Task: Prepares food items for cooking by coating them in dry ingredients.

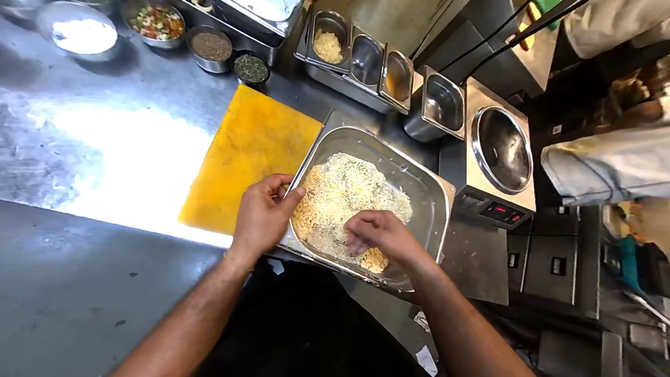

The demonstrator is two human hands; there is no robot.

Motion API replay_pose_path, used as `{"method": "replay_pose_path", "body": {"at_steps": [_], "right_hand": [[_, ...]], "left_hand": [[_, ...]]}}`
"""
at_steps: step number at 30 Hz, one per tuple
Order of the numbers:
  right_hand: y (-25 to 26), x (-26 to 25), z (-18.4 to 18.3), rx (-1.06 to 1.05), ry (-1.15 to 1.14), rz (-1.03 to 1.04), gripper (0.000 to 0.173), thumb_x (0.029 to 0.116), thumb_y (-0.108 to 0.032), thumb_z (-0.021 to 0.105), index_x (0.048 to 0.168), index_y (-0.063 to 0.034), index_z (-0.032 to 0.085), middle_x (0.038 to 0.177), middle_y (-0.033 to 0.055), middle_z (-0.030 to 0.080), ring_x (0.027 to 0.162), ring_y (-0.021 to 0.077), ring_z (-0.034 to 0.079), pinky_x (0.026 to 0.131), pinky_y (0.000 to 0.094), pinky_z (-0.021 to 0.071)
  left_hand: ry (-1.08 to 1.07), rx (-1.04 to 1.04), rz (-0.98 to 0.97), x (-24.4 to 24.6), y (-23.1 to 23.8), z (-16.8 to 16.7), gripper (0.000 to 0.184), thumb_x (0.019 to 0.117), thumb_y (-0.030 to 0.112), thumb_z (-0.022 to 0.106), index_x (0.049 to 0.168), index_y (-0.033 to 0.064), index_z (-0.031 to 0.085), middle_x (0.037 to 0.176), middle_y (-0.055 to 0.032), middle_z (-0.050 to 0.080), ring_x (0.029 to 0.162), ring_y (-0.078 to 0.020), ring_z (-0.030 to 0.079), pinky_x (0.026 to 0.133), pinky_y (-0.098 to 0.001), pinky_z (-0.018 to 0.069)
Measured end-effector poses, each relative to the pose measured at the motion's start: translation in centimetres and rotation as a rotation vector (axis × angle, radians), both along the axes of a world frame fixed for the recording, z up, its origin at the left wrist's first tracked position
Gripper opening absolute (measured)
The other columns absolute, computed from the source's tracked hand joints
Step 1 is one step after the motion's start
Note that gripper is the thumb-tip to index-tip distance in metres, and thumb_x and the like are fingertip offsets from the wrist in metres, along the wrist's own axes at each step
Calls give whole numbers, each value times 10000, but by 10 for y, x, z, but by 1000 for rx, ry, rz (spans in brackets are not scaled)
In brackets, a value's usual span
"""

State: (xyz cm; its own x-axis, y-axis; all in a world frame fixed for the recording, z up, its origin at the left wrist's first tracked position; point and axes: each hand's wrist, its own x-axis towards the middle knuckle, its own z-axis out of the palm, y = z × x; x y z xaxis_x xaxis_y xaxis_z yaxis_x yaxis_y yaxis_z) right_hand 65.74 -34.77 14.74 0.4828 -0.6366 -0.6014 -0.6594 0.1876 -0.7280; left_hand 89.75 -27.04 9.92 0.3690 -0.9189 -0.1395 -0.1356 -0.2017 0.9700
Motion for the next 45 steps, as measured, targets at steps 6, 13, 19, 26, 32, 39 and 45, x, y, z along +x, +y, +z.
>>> {"method": "replay_pose_path", "body": {"at_steps": [6,13,19,26,32,39,45], "right_hand": [[-17,23,-31,426,108,-160,695,1089,-562,327,957,12,697,812,116,758,713,207,758,652,355,634],[-15,45,-34,445,64,-250,712,1100,-557,264,1033,21,674,886,135,765,786,230,767,718,378,641],[-16,7,-14,401,107,-133,806,1072,-630,196,936,6,672,748,123,733,661,225,741,628,381,631],[-9,-8,-24,280,151,-150,700,1092,-562,313,926,7,686,747,99,730,655,186,728,635,348,618],[-57,-40,-7,-566,492,-261,384,1008,-376,634,1209,-55,703,1083,175,721,998,339,698,890,592,543],[-59,-11,-28,-386,553,-221,788,836,-377,842,1462,-40,502,1303,275,620,1193,434,618,997,641,488],[-38,-13,-8,-582,373,-246,659,855,-119,807,1448,-137,522,1111,209,699,913,384,699,788,608,567]], "left_hand": [[4,-1,7,-3,5,5,185,1004,220,667,1151,117,714,707,7,643,553,-103,585,501,-283,501],[-20,24,3,-1,3,2,208,1000,245,674,1161,122,717,730,4,650,572,-117,589,532,-318,515],[0,34,6,0,2,1,203,986,236,680,1152,127,721,733,20,647,600,-95,598,572,-310,526],[9,17,-11,0,0,5,187,996,227,684,1154,132,721,715,10,648,574,-117,594,534,-321,516],[18,52,-9,-1,0,6,180,1001,214,678,1152,124,716,731,7,652,588,-122,600,552,-335,526],[-306,-59,45,-3,5,13,339,1005,254,648,1290,70,647,905,-74,654,718,-180,619,647,-385,543],[-356,-389,134,-17,0,52,420,1005,316,588,1320,41,624,1131,-107,633,1009,-173,638,874,-348,559]]}}
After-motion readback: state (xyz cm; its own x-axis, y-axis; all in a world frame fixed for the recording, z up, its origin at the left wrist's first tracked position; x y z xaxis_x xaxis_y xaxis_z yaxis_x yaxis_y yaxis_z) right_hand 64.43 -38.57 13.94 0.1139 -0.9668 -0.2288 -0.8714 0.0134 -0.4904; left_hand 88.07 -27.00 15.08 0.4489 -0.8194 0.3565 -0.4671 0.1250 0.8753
